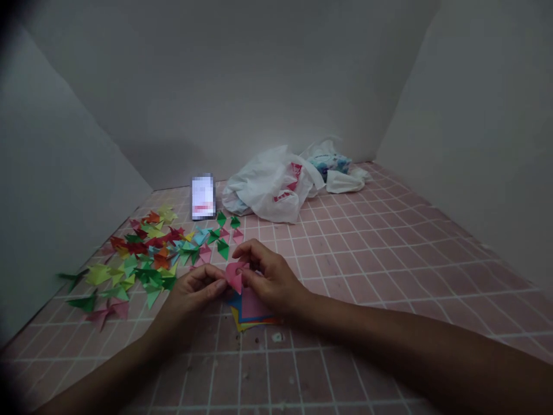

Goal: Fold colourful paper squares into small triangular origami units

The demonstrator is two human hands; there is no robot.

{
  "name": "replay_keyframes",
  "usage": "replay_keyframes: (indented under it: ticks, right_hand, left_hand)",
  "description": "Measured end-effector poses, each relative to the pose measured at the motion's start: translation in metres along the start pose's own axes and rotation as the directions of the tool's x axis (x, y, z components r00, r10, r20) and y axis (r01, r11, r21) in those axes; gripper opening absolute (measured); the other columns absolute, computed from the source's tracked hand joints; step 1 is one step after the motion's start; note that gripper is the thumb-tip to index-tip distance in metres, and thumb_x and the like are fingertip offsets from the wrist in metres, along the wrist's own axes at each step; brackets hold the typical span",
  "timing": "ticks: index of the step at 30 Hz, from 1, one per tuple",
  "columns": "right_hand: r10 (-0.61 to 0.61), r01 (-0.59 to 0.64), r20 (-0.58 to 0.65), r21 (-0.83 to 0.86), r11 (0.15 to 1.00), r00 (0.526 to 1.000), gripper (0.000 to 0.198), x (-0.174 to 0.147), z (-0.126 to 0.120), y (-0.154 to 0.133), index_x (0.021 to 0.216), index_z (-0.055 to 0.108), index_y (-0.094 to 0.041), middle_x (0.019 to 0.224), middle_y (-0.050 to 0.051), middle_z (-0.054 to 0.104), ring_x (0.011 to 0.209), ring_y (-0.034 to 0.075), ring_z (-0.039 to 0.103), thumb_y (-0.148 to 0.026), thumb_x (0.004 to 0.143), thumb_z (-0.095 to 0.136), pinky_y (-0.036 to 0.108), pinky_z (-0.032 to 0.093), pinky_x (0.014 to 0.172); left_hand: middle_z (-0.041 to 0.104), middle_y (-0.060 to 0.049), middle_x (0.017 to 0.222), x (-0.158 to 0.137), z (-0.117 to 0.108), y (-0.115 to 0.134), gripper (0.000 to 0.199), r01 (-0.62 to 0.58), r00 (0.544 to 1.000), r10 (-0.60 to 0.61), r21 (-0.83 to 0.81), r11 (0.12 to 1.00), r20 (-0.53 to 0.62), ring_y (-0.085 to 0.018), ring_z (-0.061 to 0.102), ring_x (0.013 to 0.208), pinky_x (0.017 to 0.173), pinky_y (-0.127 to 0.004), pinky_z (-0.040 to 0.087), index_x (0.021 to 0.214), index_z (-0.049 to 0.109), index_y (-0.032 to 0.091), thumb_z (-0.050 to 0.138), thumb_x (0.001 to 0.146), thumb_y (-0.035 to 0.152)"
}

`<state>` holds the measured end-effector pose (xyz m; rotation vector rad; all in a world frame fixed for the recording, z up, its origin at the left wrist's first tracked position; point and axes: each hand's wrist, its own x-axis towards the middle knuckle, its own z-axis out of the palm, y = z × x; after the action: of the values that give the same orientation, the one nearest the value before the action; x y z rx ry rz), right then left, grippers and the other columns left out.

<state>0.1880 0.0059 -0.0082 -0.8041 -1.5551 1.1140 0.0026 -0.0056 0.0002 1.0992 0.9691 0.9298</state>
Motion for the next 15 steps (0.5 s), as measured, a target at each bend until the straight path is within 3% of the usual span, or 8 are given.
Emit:
replay_keyframes:
  ticks: [8, 15]
  right_hand:
    - [-0.083, 0.096, 0.108, -0.122, 0.988, 0.991, 0.025, -0.0001, -0.0057, -0.0039, 0.106, 0.054, -0.021, 0.09, 0.001, 0.058, 0.078, 0.012, 0.054, -0.008, 0.084, 0.052, 0.025, 0.043, 0.069]
    - [-0.002, -0.009, 0.094, 0.12, 0.993, 0.996, 0.014, -0.0018, -0.0044, -0.0064, 0.103, 0.052, -0.019, 0.084, 0.0, 0.055, 0.072, 0.012, 0.054, -0.028, 0.093, 0.056, 0.026, 0.043, 0.065]
  left_hand:
    - [0.072, -0.002, 0.07, 0.0013, 0.0018, 0.0001, 0.026, 0.093, 0.995, -0.09, -0.056, 0.994, 0.046, -0.012, 0.066, 0.064, 0.066, -0.023, 0.051, 0.08, 0.068, 0.014, 0.082, 0.07, 0.034]
    - [0.071, 0.0, 0.068, 0.0009, 0.0029, -0.0024, 0.03, 0.027, 0.998, -0.033, -0.105, 0.994, -0.056, -0.01, 0.065, 0.062, 0.064, -0.02, 0.051, 0.076, 0.067, 0.015, 0.084, 0.068, 0.037]
